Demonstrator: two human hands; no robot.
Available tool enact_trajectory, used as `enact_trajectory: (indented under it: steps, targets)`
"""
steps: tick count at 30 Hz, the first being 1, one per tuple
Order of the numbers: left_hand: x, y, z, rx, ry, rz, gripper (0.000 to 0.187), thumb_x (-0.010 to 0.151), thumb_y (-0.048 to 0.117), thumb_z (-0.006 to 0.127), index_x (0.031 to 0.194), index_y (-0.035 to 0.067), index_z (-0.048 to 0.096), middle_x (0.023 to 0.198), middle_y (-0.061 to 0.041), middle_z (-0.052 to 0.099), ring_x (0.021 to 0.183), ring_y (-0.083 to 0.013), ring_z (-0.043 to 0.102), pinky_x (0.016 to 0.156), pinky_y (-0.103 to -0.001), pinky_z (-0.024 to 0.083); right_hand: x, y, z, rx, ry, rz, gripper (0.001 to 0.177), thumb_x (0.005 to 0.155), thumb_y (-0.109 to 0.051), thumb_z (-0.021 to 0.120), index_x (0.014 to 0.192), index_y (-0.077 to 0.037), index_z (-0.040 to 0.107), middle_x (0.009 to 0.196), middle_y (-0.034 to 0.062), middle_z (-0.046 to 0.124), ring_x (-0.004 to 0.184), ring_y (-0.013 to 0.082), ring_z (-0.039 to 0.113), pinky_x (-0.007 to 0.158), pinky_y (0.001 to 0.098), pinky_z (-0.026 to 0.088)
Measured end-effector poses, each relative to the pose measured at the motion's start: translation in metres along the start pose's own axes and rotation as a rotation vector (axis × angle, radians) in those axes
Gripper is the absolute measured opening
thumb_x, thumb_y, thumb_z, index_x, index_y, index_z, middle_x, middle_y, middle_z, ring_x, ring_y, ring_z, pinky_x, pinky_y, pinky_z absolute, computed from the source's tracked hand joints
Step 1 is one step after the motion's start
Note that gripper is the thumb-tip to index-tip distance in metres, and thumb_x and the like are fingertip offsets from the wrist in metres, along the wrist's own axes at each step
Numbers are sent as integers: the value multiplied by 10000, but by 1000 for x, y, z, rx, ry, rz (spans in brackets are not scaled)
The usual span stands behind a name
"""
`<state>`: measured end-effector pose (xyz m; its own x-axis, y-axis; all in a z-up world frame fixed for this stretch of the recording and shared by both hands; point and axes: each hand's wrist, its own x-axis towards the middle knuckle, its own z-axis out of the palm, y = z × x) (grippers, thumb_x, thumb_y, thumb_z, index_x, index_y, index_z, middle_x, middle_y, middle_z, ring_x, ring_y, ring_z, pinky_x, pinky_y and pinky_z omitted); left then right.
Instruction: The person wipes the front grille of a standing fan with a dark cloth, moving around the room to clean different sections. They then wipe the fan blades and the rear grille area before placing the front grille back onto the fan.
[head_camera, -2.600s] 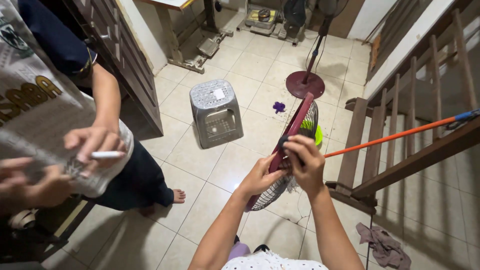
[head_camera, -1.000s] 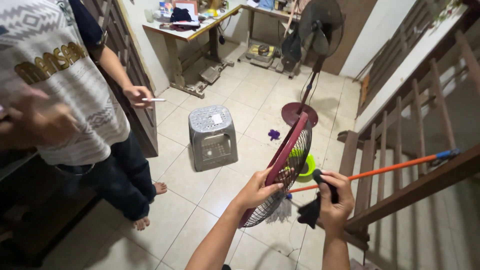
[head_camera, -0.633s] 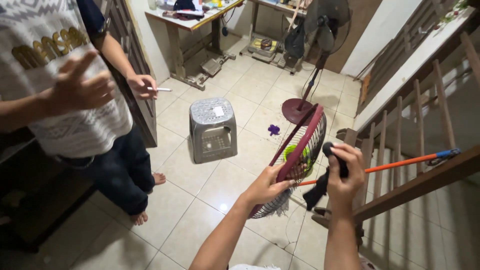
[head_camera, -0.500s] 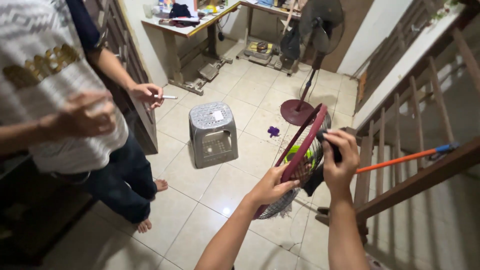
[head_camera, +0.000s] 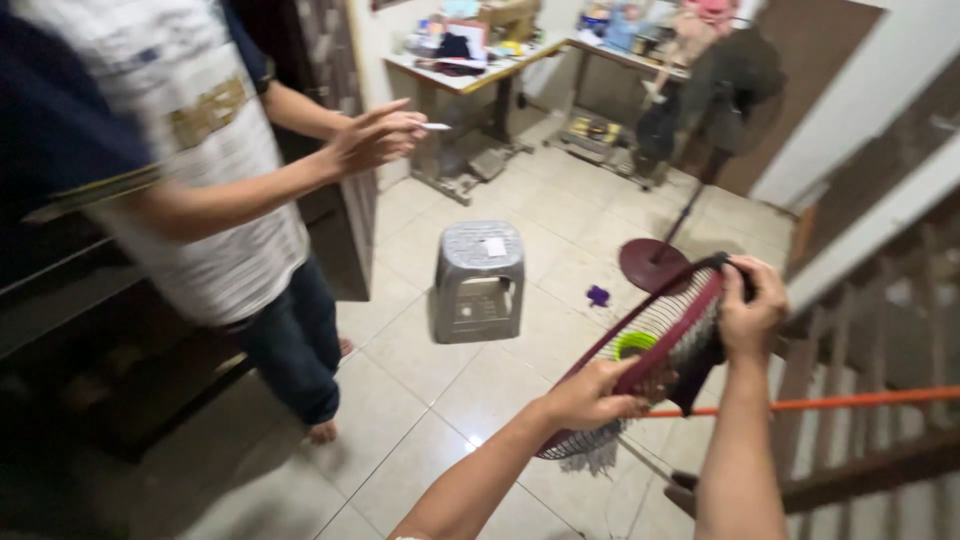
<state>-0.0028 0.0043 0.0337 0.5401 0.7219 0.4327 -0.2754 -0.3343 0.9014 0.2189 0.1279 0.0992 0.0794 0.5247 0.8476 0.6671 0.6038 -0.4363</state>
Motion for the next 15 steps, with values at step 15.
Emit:
enact_trajectory:
  steps: [15]
  targets:
    - [-7, -38, -38, 108, 132, 16, 392, 988, 43, 681, 1356, -45, 577, 1014, -46, 686, 896, -72, 592, 794, -282, 533, -56, -109, 17, 117, -111, -55, 127, 961, 15, 727, 1078, -35, 735, 1156, 113, 722, 1098, 258, 699, 979, 363, 545]
